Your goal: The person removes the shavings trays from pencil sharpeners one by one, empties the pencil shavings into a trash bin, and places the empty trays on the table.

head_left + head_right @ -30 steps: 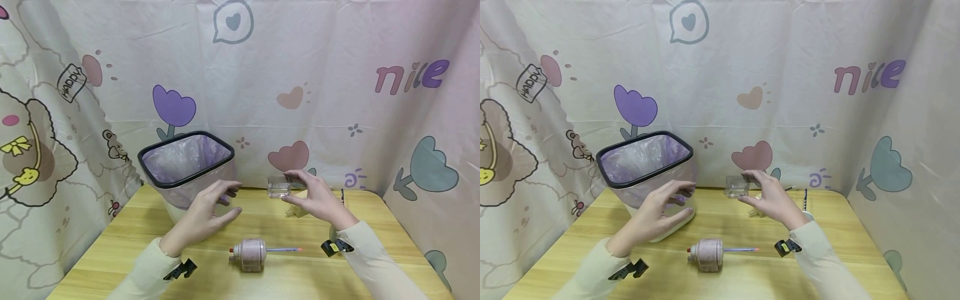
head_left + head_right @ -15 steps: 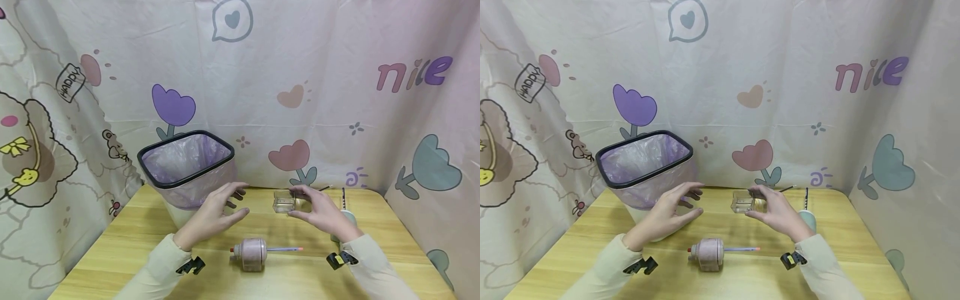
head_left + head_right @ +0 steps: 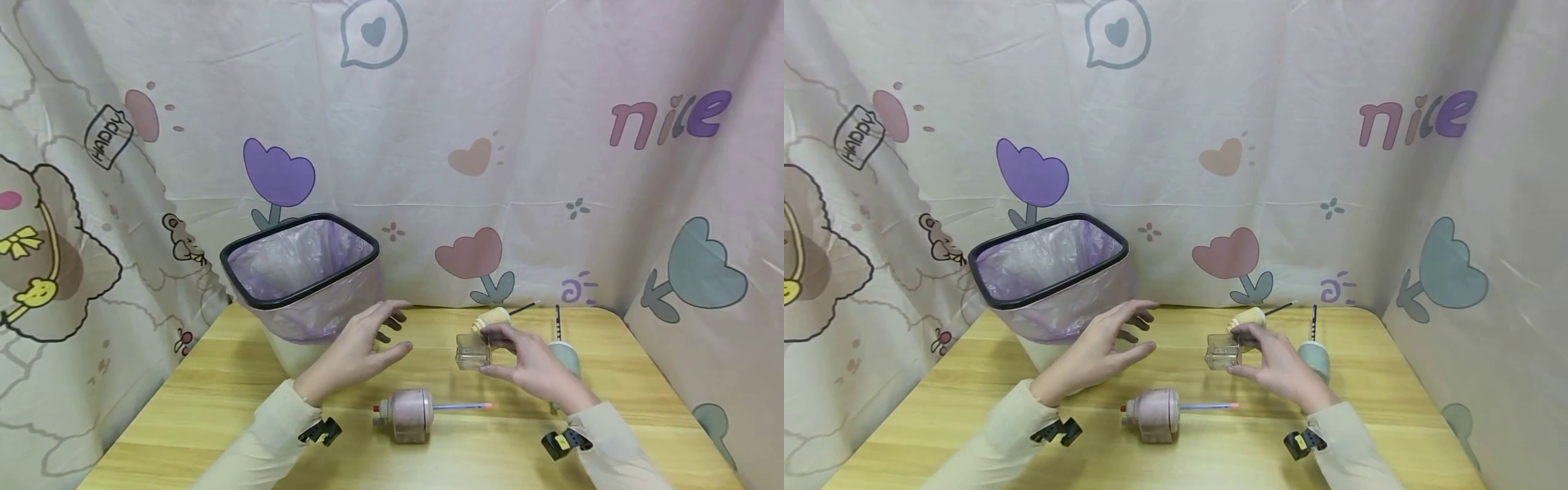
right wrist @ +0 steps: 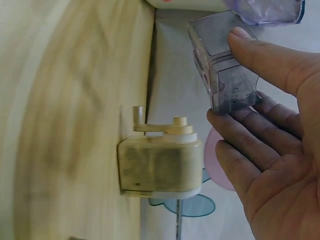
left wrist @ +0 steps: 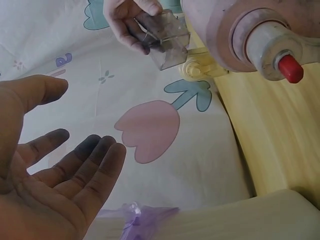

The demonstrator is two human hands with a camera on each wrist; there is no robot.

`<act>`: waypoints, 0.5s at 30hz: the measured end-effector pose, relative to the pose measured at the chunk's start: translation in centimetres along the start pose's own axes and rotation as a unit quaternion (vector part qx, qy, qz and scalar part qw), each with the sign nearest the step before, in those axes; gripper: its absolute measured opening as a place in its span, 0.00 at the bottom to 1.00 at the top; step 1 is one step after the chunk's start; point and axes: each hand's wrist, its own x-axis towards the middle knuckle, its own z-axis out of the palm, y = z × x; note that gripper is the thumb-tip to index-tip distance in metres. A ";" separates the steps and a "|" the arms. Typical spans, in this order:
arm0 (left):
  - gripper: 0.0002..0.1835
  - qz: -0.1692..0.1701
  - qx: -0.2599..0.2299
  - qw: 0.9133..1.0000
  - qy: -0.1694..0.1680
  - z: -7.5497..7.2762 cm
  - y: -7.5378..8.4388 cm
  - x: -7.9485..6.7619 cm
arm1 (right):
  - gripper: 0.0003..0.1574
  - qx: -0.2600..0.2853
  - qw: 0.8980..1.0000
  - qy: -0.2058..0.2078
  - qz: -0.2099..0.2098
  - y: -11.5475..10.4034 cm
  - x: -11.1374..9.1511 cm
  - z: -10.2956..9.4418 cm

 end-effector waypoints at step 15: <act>0.29 0.001 0.025 1.000 -0.007 0.6 -0.5 0.7 | 0.42 0.009 0.999 -0.038 0.026 1.3 -2.2 1.7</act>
